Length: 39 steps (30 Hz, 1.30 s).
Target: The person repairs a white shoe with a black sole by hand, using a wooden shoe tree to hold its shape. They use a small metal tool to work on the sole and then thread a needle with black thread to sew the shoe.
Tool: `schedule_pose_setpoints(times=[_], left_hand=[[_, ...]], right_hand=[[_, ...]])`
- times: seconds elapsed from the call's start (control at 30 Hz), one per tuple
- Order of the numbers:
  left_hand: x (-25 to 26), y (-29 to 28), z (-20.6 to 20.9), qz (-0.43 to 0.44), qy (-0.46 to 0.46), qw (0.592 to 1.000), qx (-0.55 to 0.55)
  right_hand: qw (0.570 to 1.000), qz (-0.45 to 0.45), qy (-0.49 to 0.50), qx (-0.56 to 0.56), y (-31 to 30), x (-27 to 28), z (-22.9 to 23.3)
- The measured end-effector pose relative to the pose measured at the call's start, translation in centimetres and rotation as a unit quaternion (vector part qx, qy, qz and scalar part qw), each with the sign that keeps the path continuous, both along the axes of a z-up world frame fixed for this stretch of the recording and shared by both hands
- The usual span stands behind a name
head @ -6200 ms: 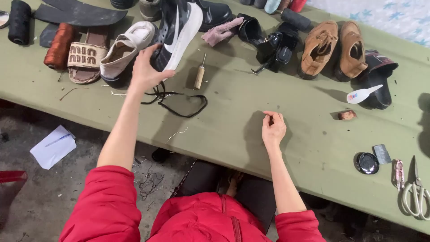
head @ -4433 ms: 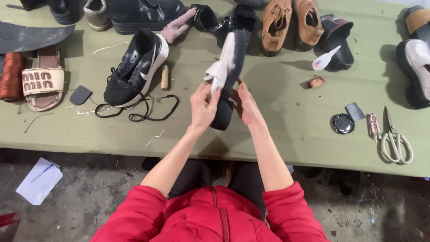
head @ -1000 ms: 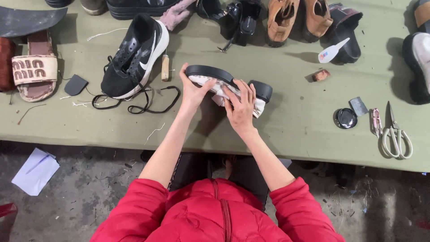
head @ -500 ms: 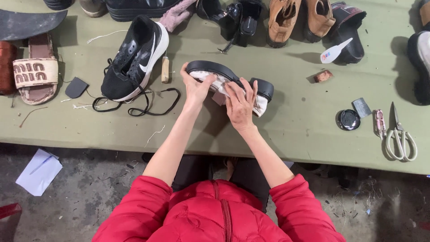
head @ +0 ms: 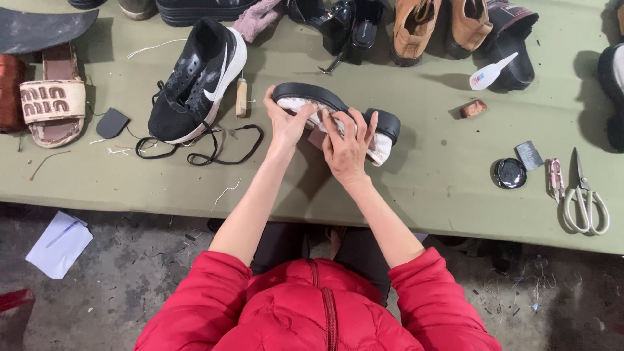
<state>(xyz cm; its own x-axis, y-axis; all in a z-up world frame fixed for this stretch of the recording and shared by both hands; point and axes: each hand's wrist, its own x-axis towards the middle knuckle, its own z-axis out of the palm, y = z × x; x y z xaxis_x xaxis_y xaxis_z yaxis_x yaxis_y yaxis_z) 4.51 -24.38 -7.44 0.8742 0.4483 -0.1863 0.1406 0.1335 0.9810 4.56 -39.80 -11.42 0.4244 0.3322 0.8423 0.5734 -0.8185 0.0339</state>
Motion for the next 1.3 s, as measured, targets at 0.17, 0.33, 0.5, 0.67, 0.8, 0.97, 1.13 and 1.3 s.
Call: schedule_pose_setpoints(times=[0.17, 0.33, 0.5, 0.67, 0.8, 0.97, 1.13, 1.3], left_hand=[[0.2, -0.1, 0.4, 0.004, 0.011, 1.000, 0.005], [-0.4, -0.6, 1.1, 0.019, -0.002, 1.000, -0.006], [-0.6, -1.2, 1.8, 0.035, 0.017, 0.999, -0.021], [0.5, -0.1, 0.8, -0.002, -0.010, 0.998, -0.057], [-1.9, 1.5, 0.8, 0.005, -0.054, 0.995, -0.079], [-6.6, -1.4, 3.5, 0.030, -0.112, 0.993, 0.031], [-3.6, -1.9, -0.7, -0.002, -0.130, 0.991, 0.008], [-3.2, -2.7, -1.8, -0.094, -0.123, 0.988, 0.014]], right_hand=[[0.999, 0.033, 0.005, 0.005, -0.5, 0.7, 1.0], [0.998, 0.062, 0.002, 0.029, -0.8, 1.3, 0.3], [0.996, 0.079, -0.008, 0.042, -1.1, 1.5, 0.4], [0.995, 0.083, 0.012, 0.056, -1.2, 1.6, 1.0], [0.988, 0.107, 0.063, 0.088, -1.1, 1.3, 2.3], [0.975, 0.140, 0.103, 0.140, -1.4, 1.8, 2.6], [0.967, 0.152, 0.122, 0.163, -1.6, 1.4, 2.7], [0.969, 0.145, 0.118, 0.162, -1.5, 0.6, 3.0]])
